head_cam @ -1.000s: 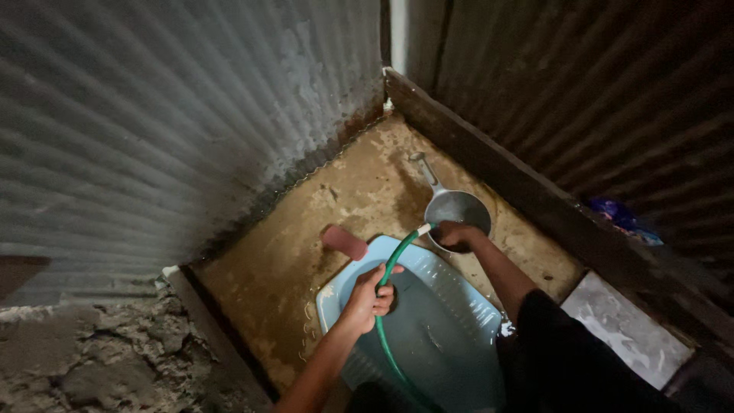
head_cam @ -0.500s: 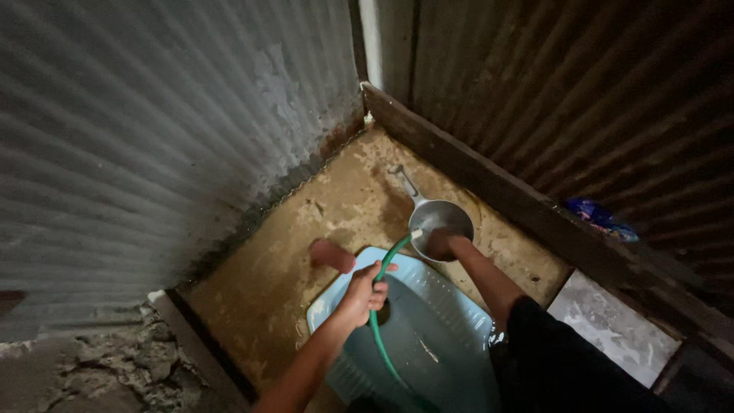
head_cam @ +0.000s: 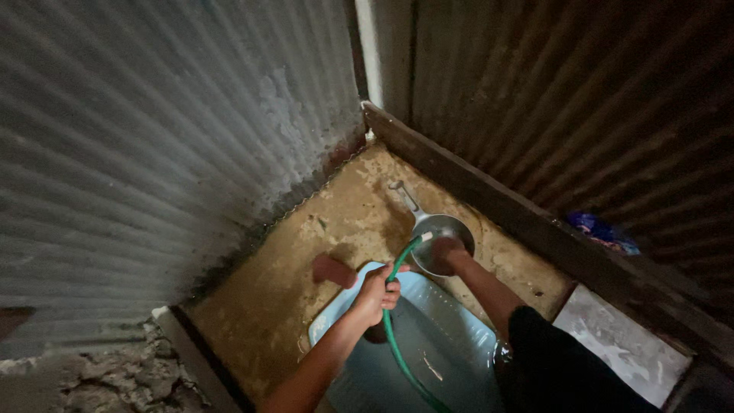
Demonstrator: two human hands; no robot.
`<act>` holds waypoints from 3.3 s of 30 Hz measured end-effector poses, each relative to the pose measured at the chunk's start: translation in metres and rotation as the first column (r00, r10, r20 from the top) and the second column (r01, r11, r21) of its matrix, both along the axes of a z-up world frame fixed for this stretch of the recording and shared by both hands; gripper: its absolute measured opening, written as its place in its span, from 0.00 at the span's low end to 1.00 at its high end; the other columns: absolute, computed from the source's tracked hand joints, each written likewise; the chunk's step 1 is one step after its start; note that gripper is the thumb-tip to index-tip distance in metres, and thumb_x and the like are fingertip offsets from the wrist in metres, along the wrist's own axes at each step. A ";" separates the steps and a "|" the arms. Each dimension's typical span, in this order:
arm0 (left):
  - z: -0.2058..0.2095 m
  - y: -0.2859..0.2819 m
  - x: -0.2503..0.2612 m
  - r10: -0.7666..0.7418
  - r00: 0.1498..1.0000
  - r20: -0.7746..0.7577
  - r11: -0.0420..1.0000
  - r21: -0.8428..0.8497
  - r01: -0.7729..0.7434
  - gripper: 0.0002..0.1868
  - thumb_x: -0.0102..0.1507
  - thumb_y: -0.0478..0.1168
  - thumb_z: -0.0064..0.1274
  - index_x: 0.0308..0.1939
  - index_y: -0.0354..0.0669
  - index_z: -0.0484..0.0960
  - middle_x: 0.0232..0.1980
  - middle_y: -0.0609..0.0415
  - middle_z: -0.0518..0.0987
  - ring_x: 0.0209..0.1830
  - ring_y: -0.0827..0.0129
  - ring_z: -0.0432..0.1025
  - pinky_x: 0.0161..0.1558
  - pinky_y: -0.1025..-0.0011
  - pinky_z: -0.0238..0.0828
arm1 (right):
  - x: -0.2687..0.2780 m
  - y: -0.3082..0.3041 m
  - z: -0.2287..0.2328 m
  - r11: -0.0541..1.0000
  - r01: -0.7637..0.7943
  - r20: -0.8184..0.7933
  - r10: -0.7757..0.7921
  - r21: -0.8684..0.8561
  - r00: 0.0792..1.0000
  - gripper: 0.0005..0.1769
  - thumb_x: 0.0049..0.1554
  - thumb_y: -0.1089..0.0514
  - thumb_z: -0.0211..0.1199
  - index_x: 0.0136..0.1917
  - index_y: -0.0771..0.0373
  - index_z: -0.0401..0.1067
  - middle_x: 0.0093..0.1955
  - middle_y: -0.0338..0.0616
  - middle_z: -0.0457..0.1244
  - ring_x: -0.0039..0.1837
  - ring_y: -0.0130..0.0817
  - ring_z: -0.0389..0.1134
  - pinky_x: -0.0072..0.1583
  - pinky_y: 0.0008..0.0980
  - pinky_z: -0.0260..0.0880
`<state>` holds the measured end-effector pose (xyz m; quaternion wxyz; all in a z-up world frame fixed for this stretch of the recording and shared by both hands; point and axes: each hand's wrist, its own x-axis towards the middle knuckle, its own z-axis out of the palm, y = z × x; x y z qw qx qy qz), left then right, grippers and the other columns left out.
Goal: The person cleans a squat toilet and the surrounding floor area by hand using a hose, a sponge, and liquid soap from a packet, then rinses the surfaces with water using a ladle.
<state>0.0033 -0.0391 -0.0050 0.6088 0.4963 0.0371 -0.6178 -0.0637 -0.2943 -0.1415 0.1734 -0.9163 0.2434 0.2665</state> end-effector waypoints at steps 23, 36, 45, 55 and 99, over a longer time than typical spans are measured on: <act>0.009 0.020 -0.004 0.013 1.000 -0.011 1.000 -0.010 -0.013 0.23 0.75 0.54 0.38 0.58 0.42 0.79 0.24 0.66 0.58 0.17 0.82 0.48 0.18 0.80 0.43 | -0.003 0.009 -0.006 0.934 -0.330 0.216 0.297 0.135 0.930 0.16 0.53 0.54 0.62 0.52 0.64 0.75 0.57 0.59 0.69 0.60 0.50 0.71 0.61 0.47 0.70; 0.023 0.034 -0.007 0.023 1.000 0.002 1.000 -0.007 -0.023 0.23 0.74 0.55 0.37 0.57 0.42 0.78 0.23 0.66 0.58 0.16 0.82 0.47 0.17 0.79 0.42 | -0.010 0.023 0.054 0.991 0.101 0.215 -0.118 0.091 0.970 0.13 0.55 0.55 0.61 0.52 0.60 0.75 0.56 0.56 0.69 0.59 0.54 0.71 0.60 0.48 0.71; 0.039 0.105 -0.017 0.245 0.969 0.008 0.964 -0.104 -0.243 0.24 0.74 0.54 0.37 0.60 0.40 0.77 0.23 0.66 0.59 0.15 0.81 0.48 0.18 0.79 0.44 | 0.029 0.084 0.077 0.949 0.085 0.855 -0.310 0.303 0.415 0.13 0.55 0.61 0.58 0.53 0.61 0.73 0.53 0.56 0.66 0.52 0.55 0.71 0.52 0.46 0.72; 0.003 0.204 -0.001 0.569 0.822 -0.019 0.821 0.067 -0.566 0.29 0.73 0.56 0.35 0.68 0.40 0.73 0.22 0.66 0.60 0.16 0.79 0.49 0.17 0.77 0.45 | 0.095 0.226 0.007 0.930 -0.254 0.843 0.352 -0.266 0.407 0.31 0.50 0.48 0.64 0.63 0.59 0.64 0.58 0.57 0.64 0.55 0.56 0.66 0.52 0.49 0.67; -0.003 0.206 0.126 0.648 0.758 -0.069 0.744 -0.154 -0.650 0.27 0.73 0.53 0.39 0.66 0.37 0.74 0.21 0.66 0.60 0.14 0.82 0.51 0.15 0.79 0.45 | 0.271 0.231 -0.073 0.842 -0.107 0.713 0.509 -0.529 0.481 0.27 0.57 0.45 0.57 0.66 0.58 0.69 0.65 0.55 0.62 0.62 0.55 0.67 0.65 0.56 0.67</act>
